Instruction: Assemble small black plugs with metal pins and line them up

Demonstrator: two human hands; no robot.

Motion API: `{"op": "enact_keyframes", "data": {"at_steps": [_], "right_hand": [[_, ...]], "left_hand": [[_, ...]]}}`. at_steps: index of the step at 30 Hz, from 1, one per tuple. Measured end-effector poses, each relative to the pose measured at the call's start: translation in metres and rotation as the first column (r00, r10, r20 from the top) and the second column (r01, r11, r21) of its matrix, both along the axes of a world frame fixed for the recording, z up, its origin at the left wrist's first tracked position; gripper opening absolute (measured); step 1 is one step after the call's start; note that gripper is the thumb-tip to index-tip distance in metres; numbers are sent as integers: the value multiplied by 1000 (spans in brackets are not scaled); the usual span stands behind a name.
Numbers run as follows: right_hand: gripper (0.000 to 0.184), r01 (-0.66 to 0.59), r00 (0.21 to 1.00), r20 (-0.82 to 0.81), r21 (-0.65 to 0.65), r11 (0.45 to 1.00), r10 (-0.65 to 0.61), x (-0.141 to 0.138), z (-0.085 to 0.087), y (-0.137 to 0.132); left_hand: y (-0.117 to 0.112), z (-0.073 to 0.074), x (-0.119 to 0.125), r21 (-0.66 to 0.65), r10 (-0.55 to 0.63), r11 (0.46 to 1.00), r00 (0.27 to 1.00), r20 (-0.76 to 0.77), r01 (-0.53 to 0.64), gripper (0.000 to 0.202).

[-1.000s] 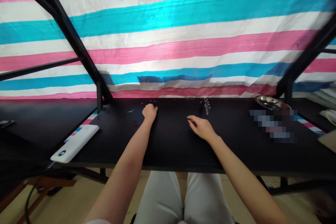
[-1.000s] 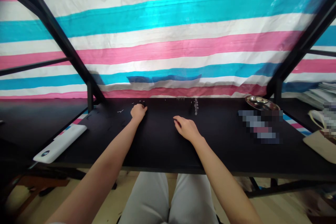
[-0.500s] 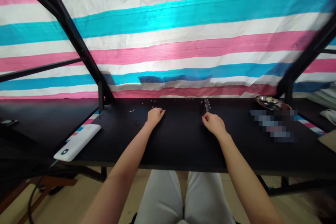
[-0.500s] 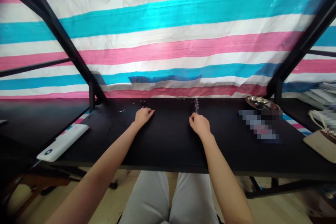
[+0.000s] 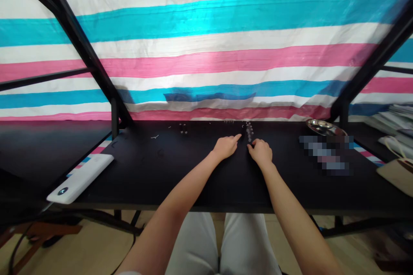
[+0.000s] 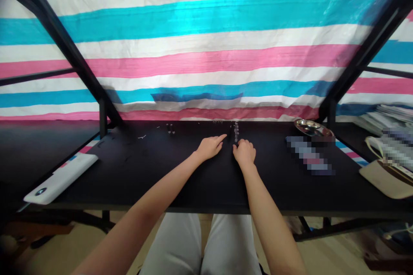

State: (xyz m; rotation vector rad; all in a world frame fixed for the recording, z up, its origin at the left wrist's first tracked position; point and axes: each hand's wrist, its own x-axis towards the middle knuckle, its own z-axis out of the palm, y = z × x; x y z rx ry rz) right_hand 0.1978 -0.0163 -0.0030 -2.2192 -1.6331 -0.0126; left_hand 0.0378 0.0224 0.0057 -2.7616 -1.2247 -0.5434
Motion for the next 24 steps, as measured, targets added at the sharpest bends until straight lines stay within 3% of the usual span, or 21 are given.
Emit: {"op": "enact_keyframes", "data": {"at_steps": [4, 8, 14, 18, 21, 24], "right_hand": [[26, 25, 999, -40, 5, 1000, -24, 1, -2, 7], [25, 42, 996, -78, 19, 999, -40, 2, -4, 14], [25, 56, 993, -103, 51, 997, -51, 3, -11, 22], [23, 38, 994, -105, 58, 998, -31, 5, -12, 23], [21, 12, 995, -103, 59, 998, -6, 5, -11, 23], [20, -56, 996, -72, 82, 995, 62, 3, -8, 20]], "left_hand": [[5, -3, 21, 13, 95, 995, 995, 10, -95, 51], [10, -8, 32, -16, 145, 989, 989, 34, -144, 45], [15, -13, 28, -107, 172, 983, 942, 289, -146, 26], [21, -17, 21, -255, 237, 962, 766, 597, -99, 16], [26, -19, 18, -390, 297, 919, 566, 769, 48, 14], [29, -21, 16, -418, 322, 894, 417, 850, 162, 15]]}}
